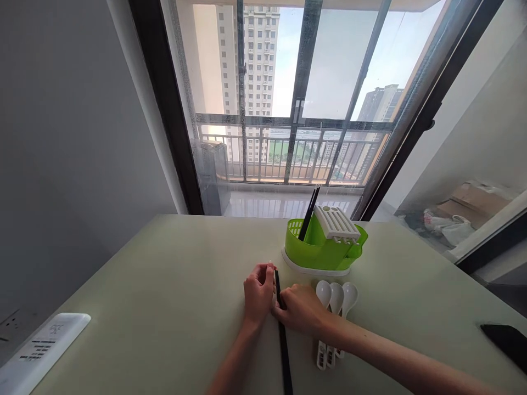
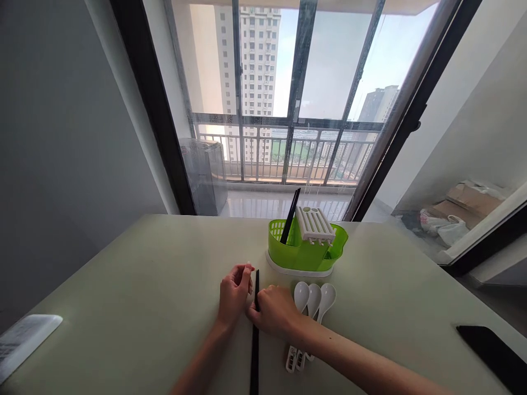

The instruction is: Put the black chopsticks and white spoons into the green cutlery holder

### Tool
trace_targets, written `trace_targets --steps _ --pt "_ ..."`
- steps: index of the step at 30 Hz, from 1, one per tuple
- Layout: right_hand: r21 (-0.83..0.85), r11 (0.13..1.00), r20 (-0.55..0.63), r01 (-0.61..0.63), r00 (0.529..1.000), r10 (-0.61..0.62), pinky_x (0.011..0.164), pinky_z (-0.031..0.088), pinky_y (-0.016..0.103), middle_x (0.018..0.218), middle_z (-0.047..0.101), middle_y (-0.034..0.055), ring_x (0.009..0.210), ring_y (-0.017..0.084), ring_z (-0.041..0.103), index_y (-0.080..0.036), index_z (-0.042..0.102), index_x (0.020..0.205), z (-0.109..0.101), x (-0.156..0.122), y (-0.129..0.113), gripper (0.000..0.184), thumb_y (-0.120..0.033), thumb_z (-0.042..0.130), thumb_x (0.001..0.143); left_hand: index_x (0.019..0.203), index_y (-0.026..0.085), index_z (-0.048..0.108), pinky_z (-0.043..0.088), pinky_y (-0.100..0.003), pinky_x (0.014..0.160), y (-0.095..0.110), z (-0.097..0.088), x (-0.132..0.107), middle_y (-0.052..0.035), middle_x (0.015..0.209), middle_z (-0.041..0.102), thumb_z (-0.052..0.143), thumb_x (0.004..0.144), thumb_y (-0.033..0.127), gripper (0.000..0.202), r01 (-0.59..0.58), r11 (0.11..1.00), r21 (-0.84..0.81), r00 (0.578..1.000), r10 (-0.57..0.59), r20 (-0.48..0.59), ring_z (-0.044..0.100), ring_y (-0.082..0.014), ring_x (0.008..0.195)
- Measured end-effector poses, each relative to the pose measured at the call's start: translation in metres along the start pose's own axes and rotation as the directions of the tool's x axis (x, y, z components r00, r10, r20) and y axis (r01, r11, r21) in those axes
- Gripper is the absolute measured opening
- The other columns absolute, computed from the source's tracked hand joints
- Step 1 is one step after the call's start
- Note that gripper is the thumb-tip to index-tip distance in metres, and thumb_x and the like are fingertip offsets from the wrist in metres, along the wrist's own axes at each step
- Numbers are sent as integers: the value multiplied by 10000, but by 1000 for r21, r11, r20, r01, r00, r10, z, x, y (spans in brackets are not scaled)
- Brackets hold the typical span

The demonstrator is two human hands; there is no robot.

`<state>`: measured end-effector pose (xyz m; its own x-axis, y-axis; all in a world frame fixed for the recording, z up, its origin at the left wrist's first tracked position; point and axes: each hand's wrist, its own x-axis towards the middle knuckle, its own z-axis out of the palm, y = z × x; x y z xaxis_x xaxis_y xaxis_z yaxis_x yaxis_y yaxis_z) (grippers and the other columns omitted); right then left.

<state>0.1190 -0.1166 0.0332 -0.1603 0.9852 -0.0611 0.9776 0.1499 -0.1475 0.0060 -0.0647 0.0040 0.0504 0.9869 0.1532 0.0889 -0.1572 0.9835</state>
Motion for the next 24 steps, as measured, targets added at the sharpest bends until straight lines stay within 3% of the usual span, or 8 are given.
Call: trace_targets --steps 10,17,24 --pt "37 999 8 1 1000 -1 553 269 311 822 815 109 737 235 762 -196 807 744 4 -3 3 385 -358 508 924 827 183 700 422 -233 546 1 -1 -1 28 555 588 549 925 532 392 8 999 38 1000 -8 2 527 -126 508" --pt "30 999 40 -13 999 12 540 295 312 825 808 160 715 265 757 -165 822 754 -3 3 1 417 -393 506 904 825 189 697 428 -239 550 2 -1 -1 31 545 586 547 924 538 392 6 1000 30 1000 -6 16 529 -129 498" --pt "40 999 92 -12 996 8 508 322 294 820 811 149 678 257 749 -186 838 797 -3 12 3 444 -447 496 907 855 183 717 435 -243 564 -1 0 1 35 535 580 540 929 529 396 -19 998 67 1000 18 12 546 -137 510"
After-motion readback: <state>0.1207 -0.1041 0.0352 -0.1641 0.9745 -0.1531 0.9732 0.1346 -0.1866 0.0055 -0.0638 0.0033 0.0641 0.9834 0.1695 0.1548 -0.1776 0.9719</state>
